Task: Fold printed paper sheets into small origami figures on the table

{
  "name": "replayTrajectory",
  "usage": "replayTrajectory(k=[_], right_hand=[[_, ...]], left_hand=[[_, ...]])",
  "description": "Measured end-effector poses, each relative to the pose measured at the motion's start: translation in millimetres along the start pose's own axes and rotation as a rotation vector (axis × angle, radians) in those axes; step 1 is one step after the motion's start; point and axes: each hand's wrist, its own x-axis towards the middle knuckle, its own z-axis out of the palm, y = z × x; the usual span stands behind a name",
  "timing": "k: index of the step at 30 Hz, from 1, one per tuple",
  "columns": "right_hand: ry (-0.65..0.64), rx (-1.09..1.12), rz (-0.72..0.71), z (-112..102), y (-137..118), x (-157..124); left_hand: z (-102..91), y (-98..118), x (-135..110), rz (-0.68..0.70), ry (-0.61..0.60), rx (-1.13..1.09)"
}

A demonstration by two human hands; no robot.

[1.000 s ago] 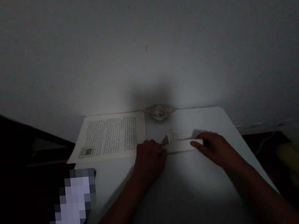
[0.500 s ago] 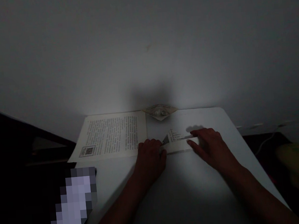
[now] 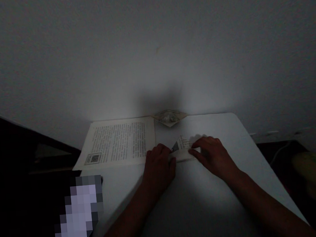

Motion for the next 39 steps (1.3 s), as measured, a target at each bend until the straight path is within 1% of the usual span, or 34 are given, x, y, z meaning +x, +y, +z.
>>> replayTrajectory(k=[5, 11, 13, 15, 17, 19, 20, 23, 26, 28, 39], right_hand=[[0.005, -0.031, 0.030, 0.5, -3.1, 0.2], [0.024, -0.080, 0.024, 5.6, -2.9, -1.9], [0.072, -0.096, 0.019, 5.7, -3.0, -2.3], [0.166, -0.098, -0.007, 3.4, -4.2, -2.5], [0.266, -0.080, -0.059, -0.7, -7.3, -3.2], [0.308, -0.044, -0.123, -3.9, -12.6, -5.2], [0.302, -0.023, -0.160, -4.5, -15.9, -6.8], [0.213, -0.002, -0.233, -1.0, -26.6, -13.4], [0.109, -0.018, -0.238, 6.3, -35.3, -18.9], [0.072, -0.026, -0.240, 10.3, -38.7, -20.7], [0.039, -0.089, -0.227, 17.6, -44.1, -26.0]], left_hand=[[-0.9, 0.3, 2.0, -0.037, 0.003, -0.019], [-0.5, 0.7, 1.4, -0.066, 0.009, -0.054], [0.6, 0.5, 1.0, -0.067, 0.025, -0.059], [2.0, 0.8, 1.2, -0.069, 0.046, -0.055], [3.2, 2.0, 1.8, -0.064, 0.059, -0.033], [4.1, 3.8, 3.0, -0.053, 0.066, -0.002], [4.5, 4.7, 3.7, -0.047, 0.071, 0.011], [5.9, 5.8, 6.0, -0.049, 0.093, 0.029], [7.7, 4.0, 8.0, -0.054, 0.120, 0.031], [8.9, 2.1, 8.9, -0.056, 0.134, 0.026], [11.1, -1.0, 10.1, -0.053, 0.141, 0.005]])
